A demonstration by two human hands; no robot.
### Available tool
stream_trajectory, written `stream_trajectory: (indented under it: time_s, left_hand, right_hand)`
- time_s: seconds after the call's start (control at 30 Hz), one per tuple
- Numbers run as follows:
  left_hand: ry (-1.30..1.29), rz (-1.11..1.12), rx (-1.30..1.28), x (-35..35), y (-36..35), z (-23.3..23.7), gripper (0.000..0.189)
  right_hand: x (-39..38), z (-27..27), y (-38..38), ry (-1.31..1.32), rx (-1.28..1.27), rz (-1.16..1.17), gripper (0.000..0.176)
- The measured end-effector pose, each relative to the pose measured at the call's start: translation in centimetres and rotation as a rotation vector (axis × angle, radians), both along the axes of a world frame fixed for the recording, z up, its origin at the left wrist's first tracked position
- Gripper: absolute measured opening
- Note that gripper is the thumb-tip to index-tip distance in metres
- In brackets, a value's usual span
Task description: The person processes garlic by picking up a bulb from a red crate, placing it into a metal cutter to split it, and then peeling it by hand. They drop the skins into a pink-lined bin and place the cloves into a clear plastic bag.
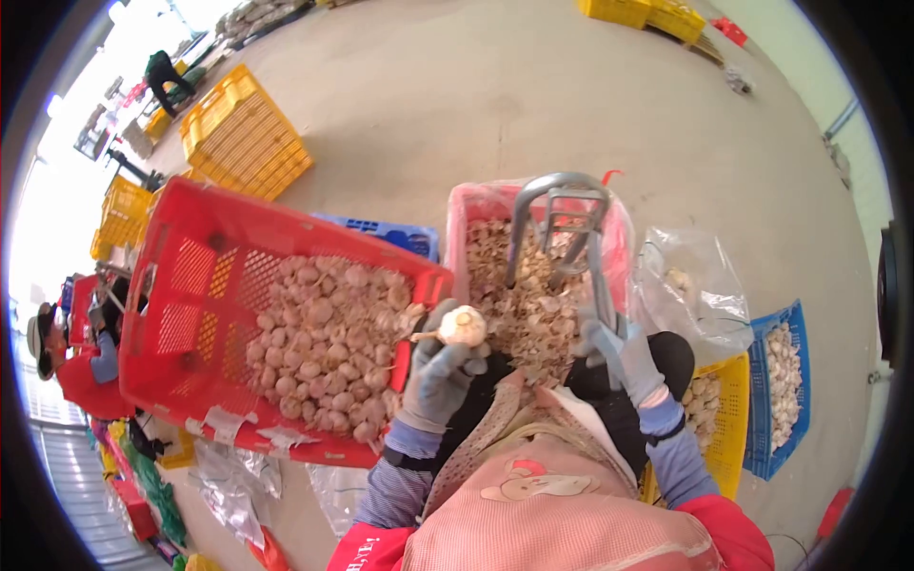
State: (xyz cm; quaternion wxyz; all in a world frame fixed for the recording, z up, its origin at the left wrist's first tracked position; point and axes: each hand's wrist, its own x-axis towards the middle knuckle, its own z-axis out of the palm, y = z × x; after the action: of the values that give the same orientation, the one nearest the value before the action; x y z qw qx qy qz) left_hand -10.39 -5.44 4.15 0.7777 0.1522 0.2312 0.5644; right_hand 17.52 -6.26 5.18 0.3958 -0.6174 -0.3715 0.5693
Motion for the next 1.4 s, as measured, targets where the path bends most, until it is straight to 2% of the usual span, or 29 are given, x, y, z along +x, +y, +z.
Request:
stream_trajectory:
  time_s: [0.1,0.2,0.23,0.27,0.4,0.5,0.6,0.7,0.77,0.83,0.9,0.97,1.07,1.1,1.2,1.33,1.37,1.4]
  left_hand:
    - [-0.002,-0.138,-0.004,4.6,1.7,-0.9,0.057]
    - [0.129,-0.197,-0.019,7.5,3.1,-1.9,0.055]
    - [0.148,-0.231,-0.003,8.0,3.4,-2.6,0.055]
    - [0.169,-0.262,0.013,8.4,3.9,-3.1,0.056]
    - [0.280,-0.245,-0.119,9.5,5.1,-3.1,0.044]
    - [0.429,-0.288,-0.124,9.5,5.4,-3.4,0.031]
    - [0.335,-0.226,-0.100,10.3,5.2,-2.1,0.040]
    - [0.177,-0.210,-0.186,10.6,5.0,-2.6,0.036]
    - [0.167,-0.254,-0.166,10.2,5.3,-2.9,0.035]
    - [0.174,-0.283,-0.180,9.9,5.4,-4.1,0.032]
    - [0.011,-0.242,-0.157,10.6,5.9,-5.0,0.028]
    - [-0.090,-0.224,-0.170,11.3,6.1,-5.0,0.032]
    - [-0.239,-0.212,-0.147,10.9,6.5,-5.2,0.038]
    - [-0.207,-0.160,-0.148,10.7,6.2,-2.9,0.041]
    - [0.044,-0.209,-0.023,8.5,4.9,-2.9,0.041]
    - [0.697,-0.279,0.165,8.3,2.8,-2.0,0.051]
    - [0.778,-0.285,0.223,8.4,2.1,-1.4,0.052]
    - [0.820,-0.269,0.288,8.7,1.6,-1.5,0.053]
  right_hand:
    - [0.0,3.6,-1.0,0.107,-0.038,0.015,0.051]
    - [0.2,4.1,-1.2,0.156,-0.086,-0.016,0.047]
    - [-0.1,4.2,-1.1,0.127,-0.031,-0.024,0.043]
    - [0.2,4.5,-1.0,0.155,-0.096,-0.013,0.041]
    - [0.4,5.1,-0.7,0.144,-0.099,0.018,0.040]
    - [0.6,3.9,-0.8,0.148,-0.073,0.031,0.038]
    - [0.8,3.5,-0.9,0.147,-0.070,0.029,0.036]
    - [0.4,5.7,-0.8,0.193,-0.112,-0.014,0.033]
    - [-0.3,5.8,-0.7,0.298,-0.126,-0.105,0.031]
    - [0.2,2.0,-0.7,-0.075,0.015,0.017,0.033]
    - [0.4,-2.5,-0.5,-0.477,0.148,0.058,0.038]
    - [0.1,-4.9,1.4,-0.636,0.212,0.055,0.041]
    - [-0.2,-4.2,1.2,-0.840,0.323,0.005,0.043]
    - [-0.3,-3.6,0.7,-0.901,0.357,-0.013,0.044]
    - [-1.2,1.4,-0.8,-0.772,0.706,-0.104,0.046]
    - [-3.1,3.1,-2.5,-0.405,0.438,0.027,0.044]
    - [-3.3,2.8,-2.4,-0.417,0.434,0.064,0.043]
    - [-3.8,1.9,-2.4,-0.223,0.373,-0.009,0.042]
